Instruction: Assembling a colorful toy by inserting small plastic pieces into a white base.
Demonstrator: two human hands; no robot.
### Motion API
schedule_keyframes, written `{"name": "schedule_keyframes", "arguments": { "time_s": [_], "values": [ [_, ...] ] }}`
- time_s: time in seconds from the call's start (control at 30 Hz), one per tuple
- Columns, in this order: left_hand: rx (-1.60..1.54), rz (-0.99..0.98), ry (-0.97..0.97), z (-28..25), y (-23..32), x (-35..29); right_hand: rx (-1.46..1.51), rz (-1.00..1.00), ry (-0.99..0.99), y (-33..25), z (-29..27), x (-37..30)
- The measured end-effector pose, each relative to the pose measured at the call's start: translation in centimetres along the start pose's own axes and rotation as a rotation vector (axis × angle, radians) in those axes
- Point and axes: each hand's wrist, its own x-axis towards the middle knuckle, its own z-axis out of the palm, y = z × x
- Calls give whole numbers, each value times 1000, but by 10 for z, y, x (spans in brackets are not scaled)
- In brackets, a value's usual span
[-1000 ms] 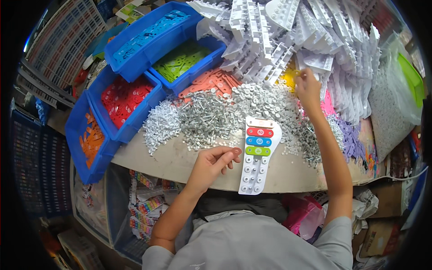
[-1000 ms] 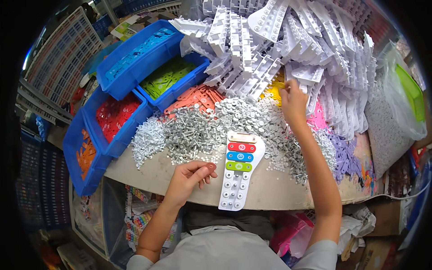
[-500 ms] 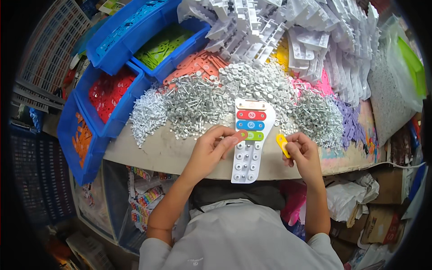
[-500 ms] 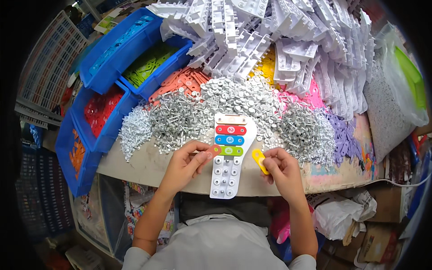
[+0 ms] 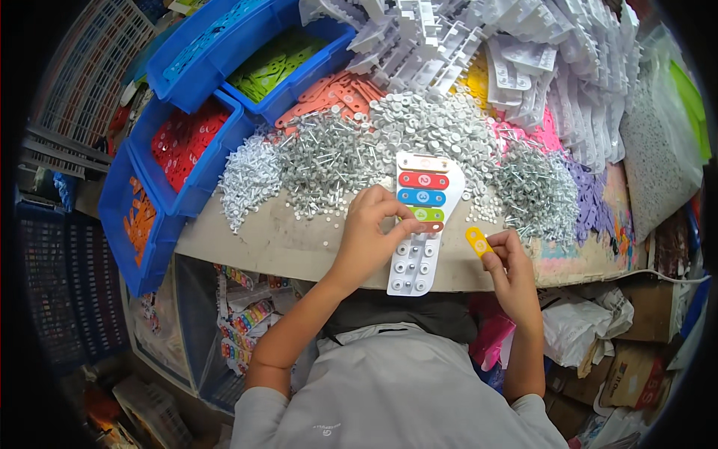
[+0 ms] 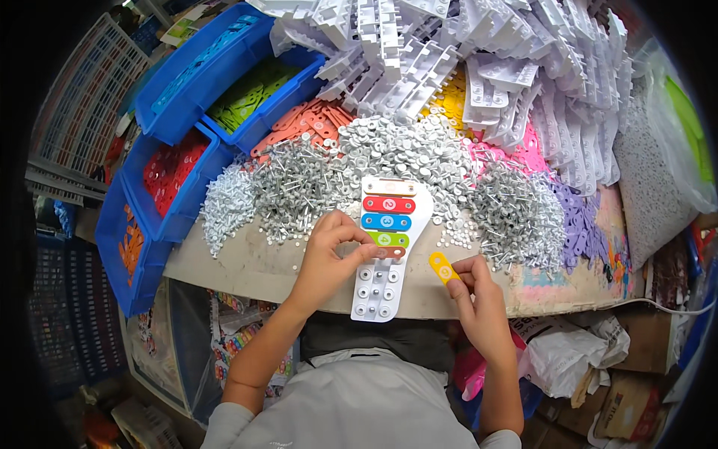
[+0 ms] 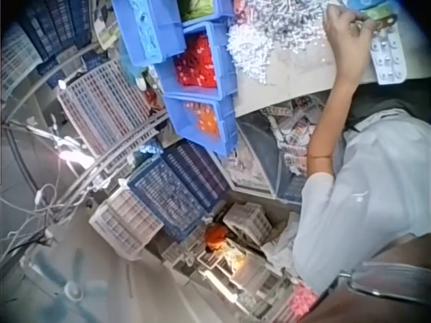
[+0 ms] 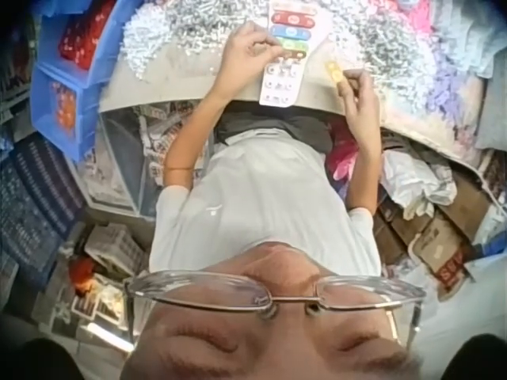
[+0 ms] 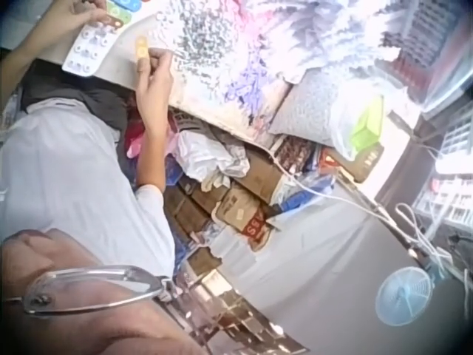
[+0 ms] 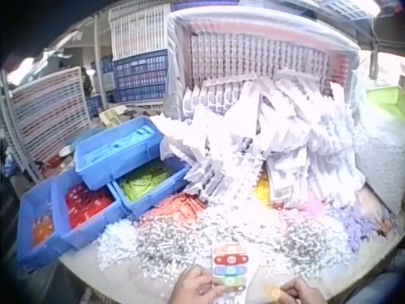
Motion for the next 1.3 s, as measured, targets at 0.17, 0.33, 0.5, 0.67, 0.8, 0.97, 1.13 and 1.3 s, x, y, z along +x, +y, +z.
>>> {"name": "schedule_keyframes", "arguments": {
  "time_s": [0.17,0.33,0.5,0.67,0.8,0.97,1.13,1.3],
  "values": [
    [76,-5,4,9,-3,-1,34,24,-41,-8,6,2],
    [48,-15,-25,3,0,-1,56,-52,-112,-13,21,3],
    [96,25,-53,6,4,-3,37,7,-176,-14,30,3],
    [269,15,-48,10,-2,-6,46,4,-166,-15,42,6],
    [131,-57,-31,10,-9,-10,83,-17,-147,-17,50,10],
    [85,-171,53,2,-10,-33,74,2,-151,-21,57,19],
    [218,-73,12,3,-4,-48,41,21,-113,-23,57,24],
    [134,-158,19,6,-12,-50,-47,31,-107,-7,52,33]
  ]
}}
